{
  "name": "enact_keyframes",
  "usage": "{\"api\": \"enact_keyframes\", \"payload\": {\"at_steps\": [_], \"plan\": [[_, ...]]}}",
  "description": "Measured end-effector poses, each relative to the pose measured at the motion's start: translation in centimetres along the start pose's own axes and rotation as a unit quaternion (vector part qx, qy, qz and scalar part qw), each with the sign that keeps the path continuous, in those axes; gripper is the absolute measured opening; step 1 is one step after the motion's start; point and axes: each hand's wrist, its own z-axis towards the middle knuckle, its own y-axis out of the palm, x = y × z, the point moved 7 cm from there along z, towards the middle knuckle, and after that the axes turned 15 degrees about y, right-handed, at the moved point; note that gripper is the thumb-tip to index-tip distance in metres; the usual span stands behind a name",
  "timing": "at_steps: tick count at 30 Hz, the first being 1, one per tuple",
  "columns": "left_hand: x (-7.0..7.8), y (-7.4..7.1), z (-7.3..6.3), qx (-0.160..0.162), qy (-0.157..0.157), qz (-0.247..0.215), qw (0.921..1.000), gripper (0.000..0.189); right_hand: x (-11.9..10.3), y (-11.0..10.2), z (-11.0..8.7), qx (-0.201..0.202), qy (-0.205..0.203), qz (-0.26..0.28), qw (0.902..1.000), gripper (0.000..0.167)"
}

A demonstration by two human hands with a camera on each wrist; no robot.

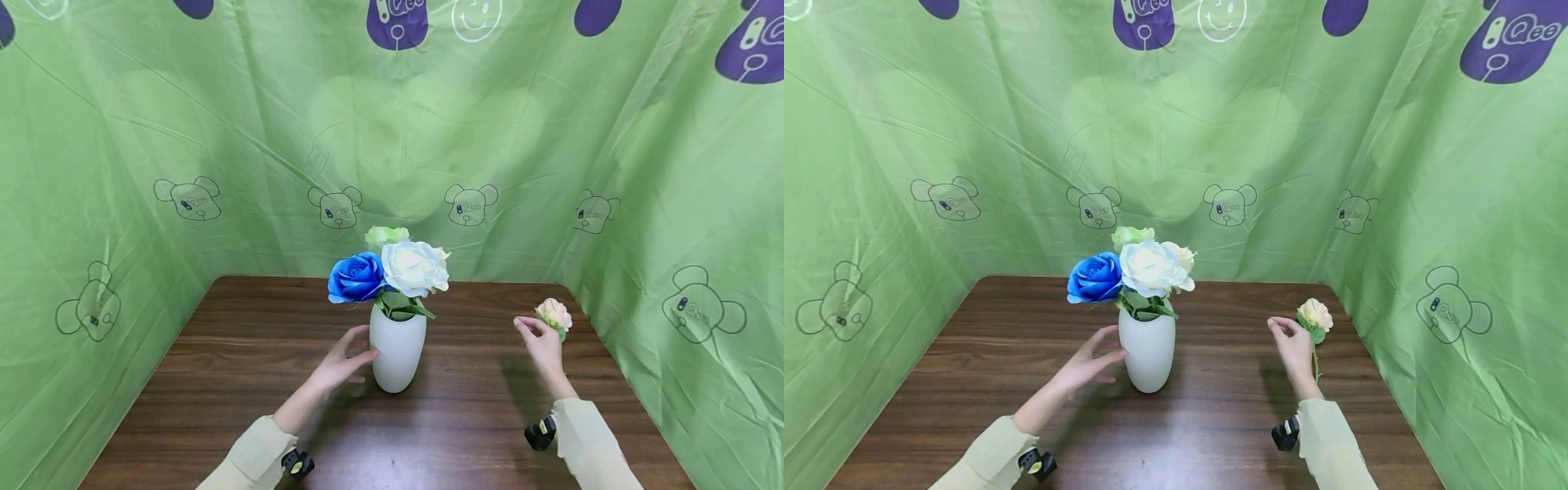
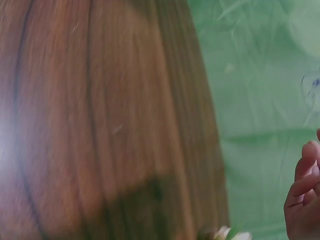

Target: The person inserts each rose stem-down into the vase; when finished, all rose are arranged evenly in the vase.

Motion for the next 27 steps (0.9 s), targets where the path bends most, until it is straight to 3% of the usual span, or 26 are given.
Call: {"api": "enact_keyframes", "payload": {"at_steps": [3,9,10,16,20,27], "plan": [[-0.5,-0.2,0.1,0.003,0.003,0.006,1.0,0.063,0.4,-1.2,-0.5,0.04,0.038,-0.054,0.997,0.027],[0.9,0.2,-0.3,-0.002,0.002,0.0,1.0,0.061,9.4,-3.2,3.1,0.133,0.081,-0.109,0.9818,0.028],[0.9,0.2,-0.3,-0.002,0.001,0.0,1.0,0.061,9.4,-3.5,2.8,0.136,0.096,-0.11,0.9799,0.029],[-0.6,-0.2,0.1,0.002,0.004,0.007,1.0,0.063,4.2,-5.4,-2.2,0.137,0.152,-0.099,0.9738,0.032],[-0.6,-0.2,0.1,0.003,0.006,0.009,0.9999,0.063,5.0,-6.2,-3.0,0.136,0.186,-0.128,0.9647,0.036],[-0.4,0.0,0.1,-0.001,0.002,0.002,1.0,0.063,7.3,-6.7,-3.8,0.089,0.261,-0.163,0.9473,0.042]]}}
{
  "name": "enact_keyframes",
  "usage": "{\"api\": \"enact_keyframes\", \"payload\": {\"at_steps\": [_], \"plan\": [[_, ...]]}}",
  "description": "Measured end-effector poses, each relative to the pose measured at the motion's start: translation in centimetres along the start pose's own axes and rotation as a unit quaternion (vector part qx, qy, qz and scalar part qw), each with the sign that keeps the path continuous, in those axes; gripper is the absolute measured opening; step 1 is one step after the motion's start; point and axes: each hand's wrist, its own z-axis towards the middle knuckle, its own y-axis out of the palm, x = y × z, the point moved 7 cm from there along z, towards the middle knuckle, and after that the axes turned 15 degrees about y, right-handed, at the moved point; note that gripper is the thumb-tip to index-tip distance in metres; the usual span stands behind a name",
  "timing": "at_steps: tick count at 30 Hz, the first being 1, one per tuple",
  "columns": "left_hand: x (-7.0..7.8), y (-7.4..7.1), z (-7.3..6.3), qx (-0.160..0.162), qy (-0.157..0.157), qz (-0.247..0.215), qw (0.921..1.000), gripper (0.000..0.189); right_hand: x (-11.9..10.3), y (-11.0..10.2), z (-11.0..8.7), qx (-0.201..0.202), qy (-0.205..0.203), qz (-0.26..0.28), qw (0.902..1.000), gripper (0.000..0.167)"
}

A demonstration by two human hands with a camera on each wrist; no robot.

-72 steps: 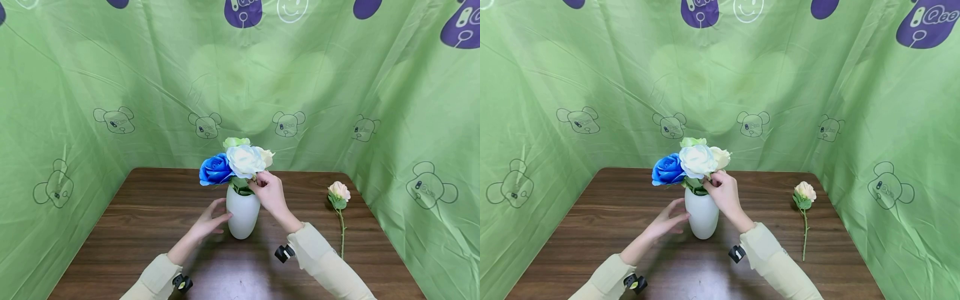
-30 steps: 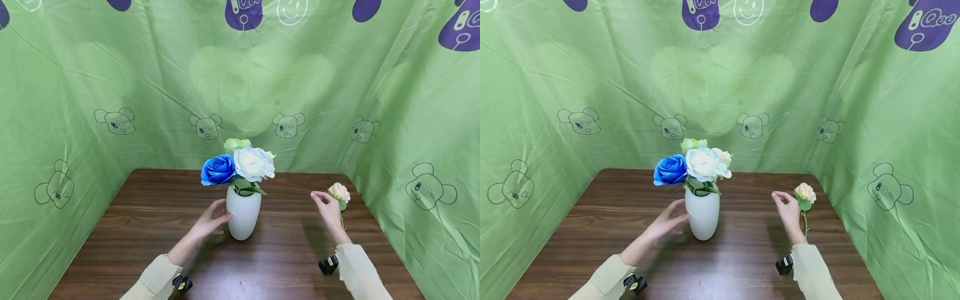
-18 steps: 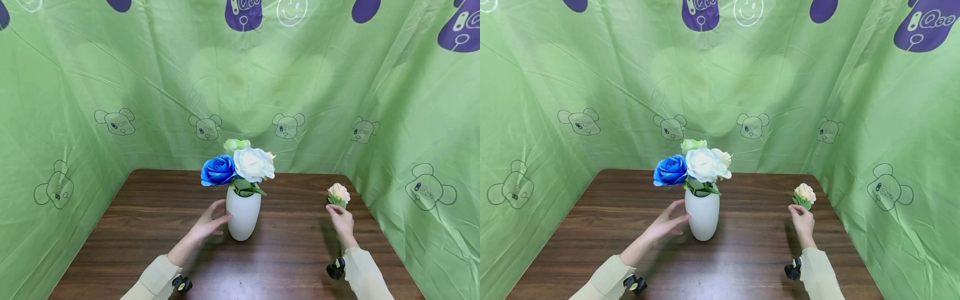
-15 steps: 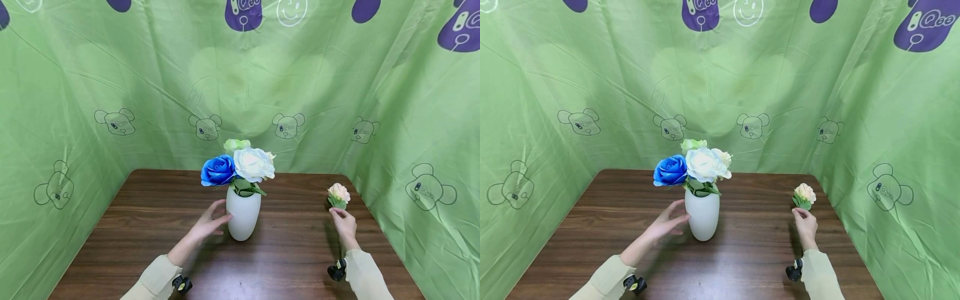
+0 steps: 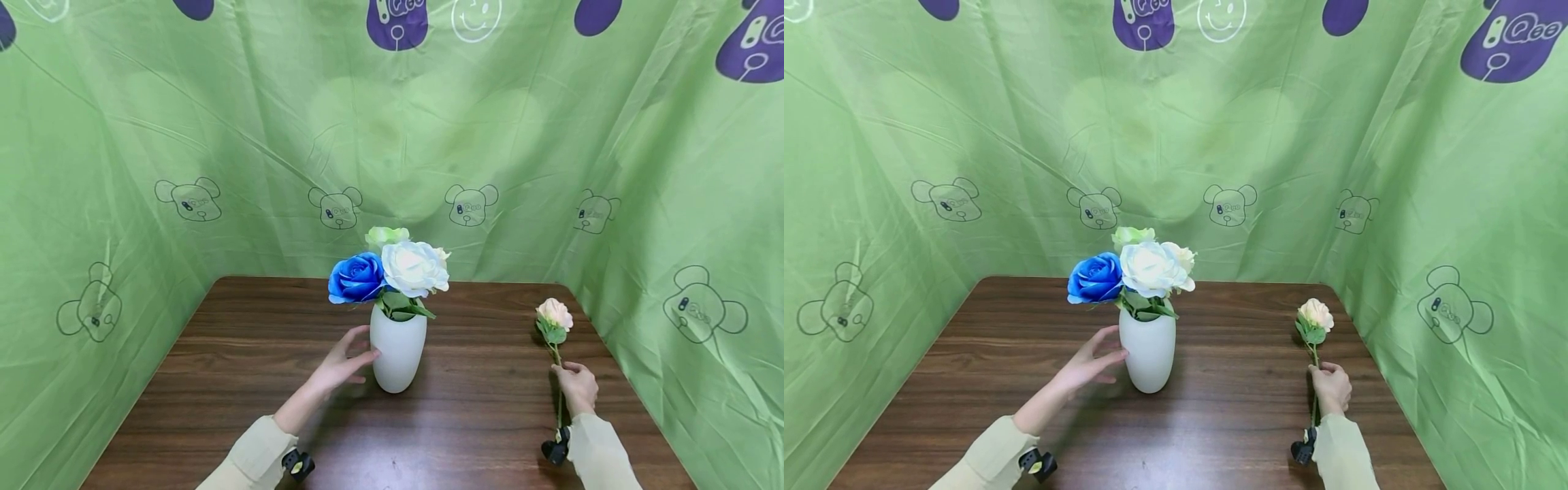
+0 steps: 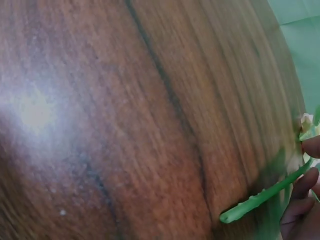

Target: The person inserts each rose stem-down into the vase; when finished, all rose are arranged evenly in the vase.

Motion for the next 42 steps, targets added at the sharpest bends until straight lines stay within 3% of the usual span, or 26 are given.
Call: {"api": "enact_keyframes", "payload": {"at_steps": [5,11,16,22,25,29,32,39,42], "plan": [[1.5,0.4,-0.4,-0.009,0.002,-0.007,0.9999,0.062,-0.1,0.1,-0.5,-0.004,-0.009,0.001,1.0,0.04],[2.7,0.7,-0.8,-0.011,-0.001,-0.006,0.9999,0.061,-1.0,0.9,-0.9,0.008,-0.03,0.055,0.998,0.03],[2.8,0.7,-0.8,-0.011,-0.002,-0.005,0.9999,0.061,-2.0,2.3,-1.4,-0.053,-0.025,0.126,0.9903,0.03],[2.6,0.7,-0.7,-0.013,0.001,-0.004,0.9999,0.06,-3.8,3.7,-2.8,-0.115,-0.047,0.167,0.9781,0.033],[2.0,0.5,-0.5,-0.011,0.001,-0.008,0.9999,0.061,-4.1,5.1,-2.4,-0.156,-0.082,0.224,0.9587,0.029],[0.8,0.2,-0.2,-0.007,0.0,-0.011,0.9999,0.063,-3.7,8.0,0.1,-0.194,-0.136,0.276,0.9316,0.03],[0.0,0.0,0.0,-0.004,-0.001,-0.008,1.0,0.063,-4.1,9.4,1.2,-0.194,-0.177,0.289,0.9207,0.034],[-0.3,0.0,0.0,-0.005,0.005,-0.006,1.0,0.064,-7.1,10.3,0.0,-0.214,-0.267,0.334,0.8784,0.039],[-0.3,0.0,0.1,-0.004,0.005,-0.006,1.0,0.064,-8.3,10.7,-0.2,-0.246,-0.309,0.356,0.847,0.034]]}}
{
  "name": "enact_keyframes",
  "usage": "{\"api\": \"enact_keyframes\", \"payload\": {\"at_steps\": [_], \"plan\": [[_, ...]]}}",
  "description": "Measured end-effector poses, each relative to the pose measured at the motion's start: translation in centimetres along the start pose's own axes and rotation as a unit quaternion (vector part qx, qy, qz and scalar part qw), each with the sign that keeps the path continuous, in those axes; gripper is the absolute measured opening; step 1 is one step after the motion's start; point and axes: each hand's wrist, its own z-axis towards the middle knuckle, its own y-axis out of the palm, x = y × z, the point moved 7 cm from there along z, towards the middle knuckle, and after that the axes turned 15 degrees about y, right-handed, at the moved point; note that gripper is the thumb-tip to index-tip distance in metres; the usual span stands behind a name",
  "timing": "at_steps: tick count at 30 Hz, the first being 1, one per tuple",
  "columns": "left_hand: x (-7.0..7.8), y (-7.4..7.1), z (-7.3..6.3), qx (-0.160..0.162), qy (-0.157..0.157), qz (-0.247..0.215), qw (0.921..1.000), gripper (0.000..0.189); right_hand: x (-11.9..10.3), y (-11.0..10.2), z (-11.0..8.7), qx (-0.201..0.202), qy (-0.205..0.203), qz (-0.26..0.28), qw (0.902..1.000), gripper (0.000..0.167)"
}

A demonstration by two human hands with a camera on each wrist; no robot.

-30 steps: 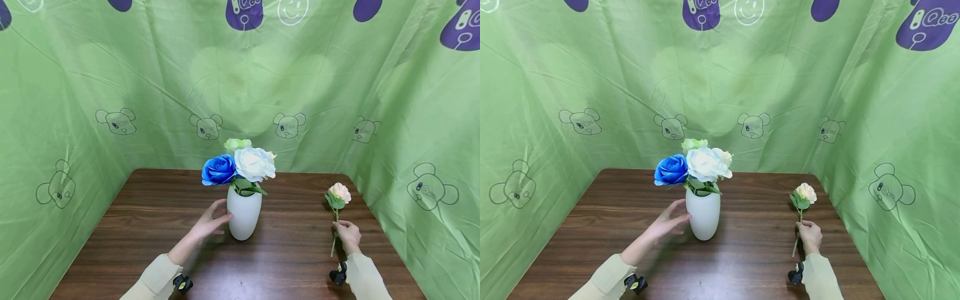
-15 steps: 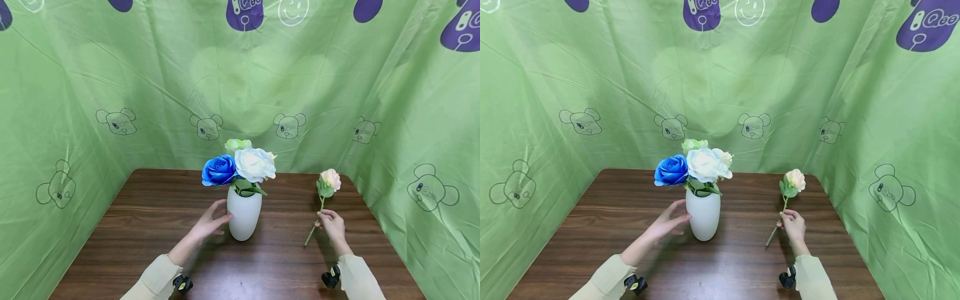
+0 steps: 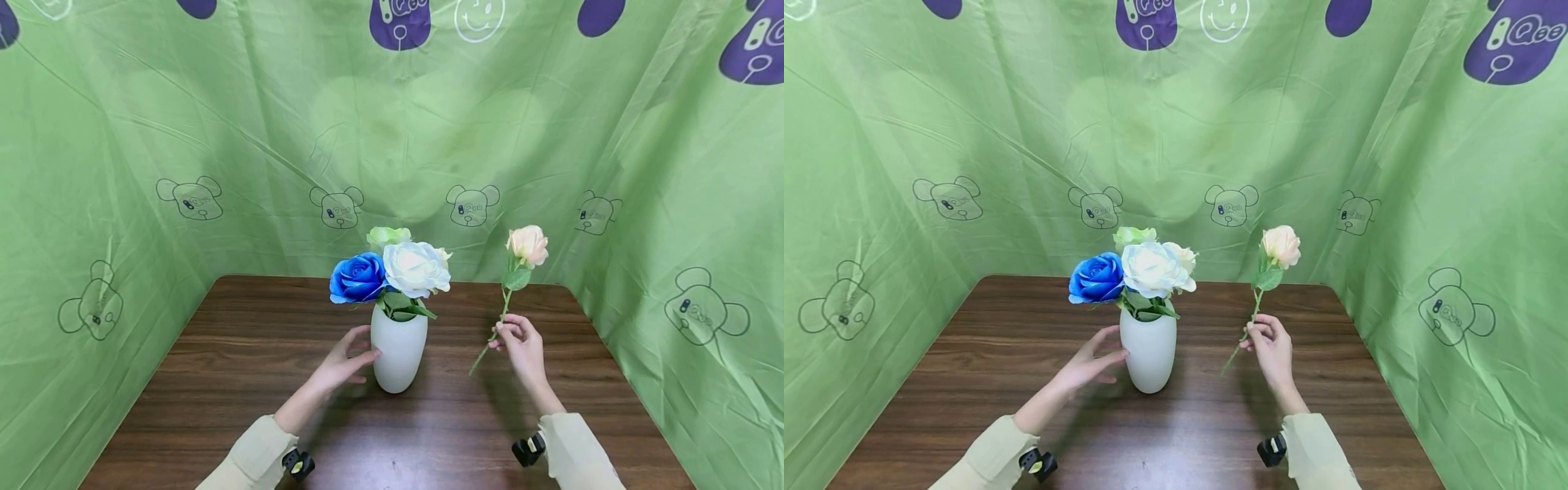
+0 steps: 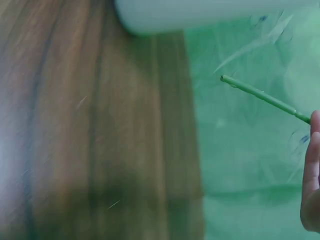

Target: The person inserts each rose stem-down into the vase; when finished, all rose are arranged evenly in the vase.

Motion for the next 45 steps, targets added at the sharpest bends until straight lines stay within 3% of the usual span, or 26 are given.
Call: {"api": "enact_keyframes", "payload": {"at_steps": [4,6,9,13,15,18,24,28,38,45], "plan": [[0.0,0.0,0.0,0.0,-0.001,0.0,1.0,0.064,0.0,0.9,1.3,-0.06,-0.05,0.057,0.9953,0.032],[0.0,0.0,0.0,0.001,-0.002,0.0,1.0,0.064,-1.4,1.9,1.4,-0.093,-0.079,0.081,0.9893,0.031],[-0.1,0.0,0.0,0.001,-0.004,-0.001,1.0,0.064,-7.8,5.1,-0.9,-0.131,-0.114,0.12,0.9774,0.028],[0.0,0.0,0.0,0.001,-0.004,0.001,1.0,0.064,-18.3,10.0,-5.6,-0.115,-0.122,0.144,0.9752,0.02],[0.0,-0.1,0.0,0.001,-0.003,0.002,1.0,0.064,-21.4,11.5,-6.8,-0.101,-0.124,0.151,0.9754,0.015],[0.0,-0.1,0.1,0.001,-0.003,0.005,1.0,0.064,-23.9,12.8,-7.3,-0.091,-0.13,0.171,0.9725,0.012],[0.1,0.0,0.1,-0.001,-0.006,0.004,1.0,0.064,-25.7,14.3,-7.0,-0.078,-0.163,0.189,0.9651,0.012],[0.3,0.1,0.0,-0.002,-0.004,0.002,1.0,0.064,-25.7,15.5,-7.0,-0.088,-0.16,0.166,0.969,0.013],[0.3,0.1,0.0,-0.001,-0.004,0.004,1.0,0.064,-24.4,18.2,-8.0,-0.1,-0.127,0.034,0.9862,0.017],[0.1,0.0,0.0,-0.001,0.0,0.006,1.0,0.063,-24.6,19.9,-9.9,-0.077,-0.131,-0.089,0.9844,0.012]]}}
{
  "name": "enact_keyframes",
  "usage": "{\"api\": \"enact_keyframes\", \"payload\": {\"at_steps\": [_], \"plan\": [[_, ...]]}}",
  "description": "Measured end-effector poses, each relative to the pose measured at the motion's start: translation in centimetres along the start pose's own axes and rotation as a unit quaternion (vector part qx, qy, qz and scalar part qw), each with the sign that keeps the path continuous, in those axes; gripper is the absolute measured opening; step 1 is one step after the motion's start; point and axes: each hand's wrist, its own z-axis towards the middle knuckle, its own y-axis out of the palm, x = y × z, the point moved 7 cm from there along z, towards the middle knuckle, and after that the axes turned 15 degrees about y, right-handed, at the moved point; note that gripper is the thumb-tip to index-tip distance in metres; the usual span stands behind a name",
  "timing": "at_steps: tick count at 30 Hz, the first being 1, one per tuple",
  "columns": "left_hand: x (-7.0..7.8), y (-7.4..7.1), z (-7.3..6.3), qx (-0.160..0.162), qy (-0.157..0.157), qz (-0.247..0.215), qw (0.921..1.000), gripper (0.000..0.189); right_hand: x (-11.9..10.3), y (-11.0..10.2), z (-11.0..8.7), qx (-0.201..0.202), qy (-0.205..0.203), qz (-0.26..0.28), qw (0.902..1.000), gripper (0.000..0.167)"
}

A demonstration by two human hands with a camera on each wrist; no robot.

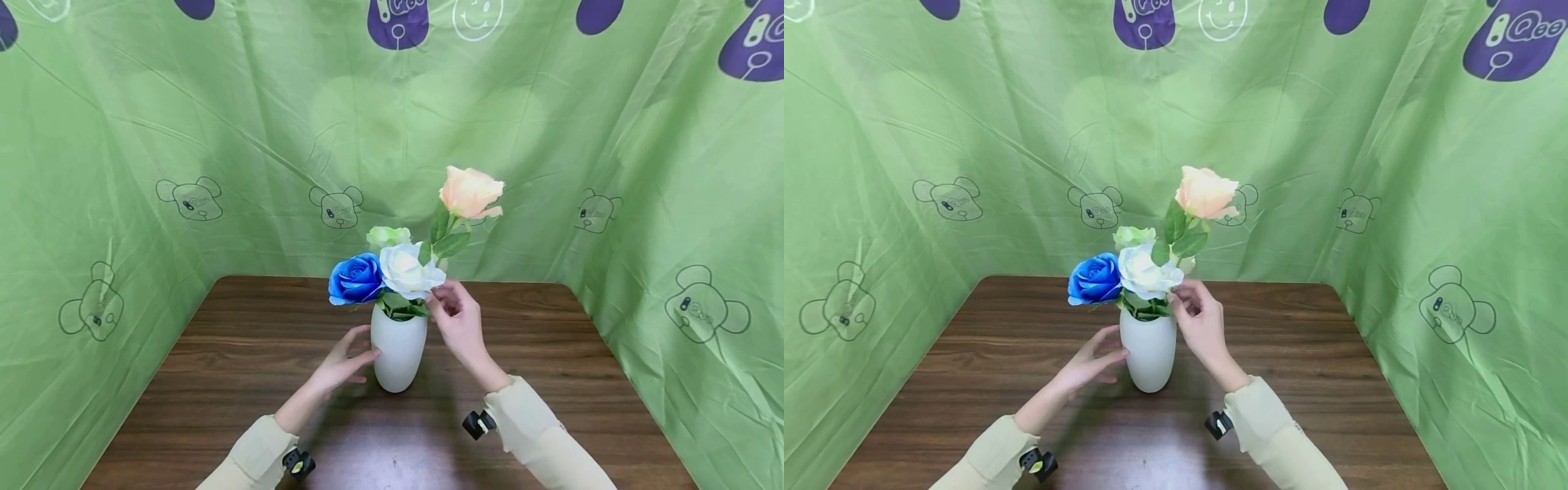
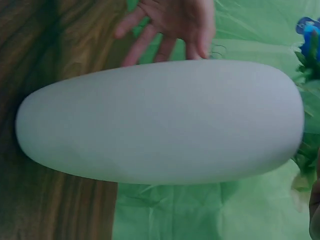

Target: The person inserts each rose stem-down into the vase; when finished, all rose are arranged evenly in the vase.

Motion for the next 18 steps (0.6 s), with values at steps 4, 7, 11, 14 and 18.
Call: {"api": "enact_keyframes", "payload": {"at_steps": [4,7,11,14,18], "plan": [[0.0,0.1,-0.1,0.002,-0.002,-0.001,1.0,0.063,0.4,0.6,-0.6,0.02,0.007,-0.053,0.9984,0.012],[0.0,0.1,-0.1,0.003,-0.003,-0.002,1.0,0.063,0.7,0.7,-0.7,0.028,0.012,-0.063,0.9975,0.014],[0.2,0.1,-0.1,0.003,-0.005,-0.006,1.0,0.063,0.8,0.5,-0.7,0.032,0.016,-0.064,0.9973,0.013],[0.9,0.3,-0.2,0.002,-0.006,-0.007,1.0,0.062,0.6,-0.2,-0.7,0.049,0.01,-0.06,0.9969,0.008],[1.2,0.3,-0.3,0.001,-0.001,-0.005,1.0,0.062,-0.3,-1.0,-0.5,0.073,-0.017,-0.053,0.9958,0.006]]}}
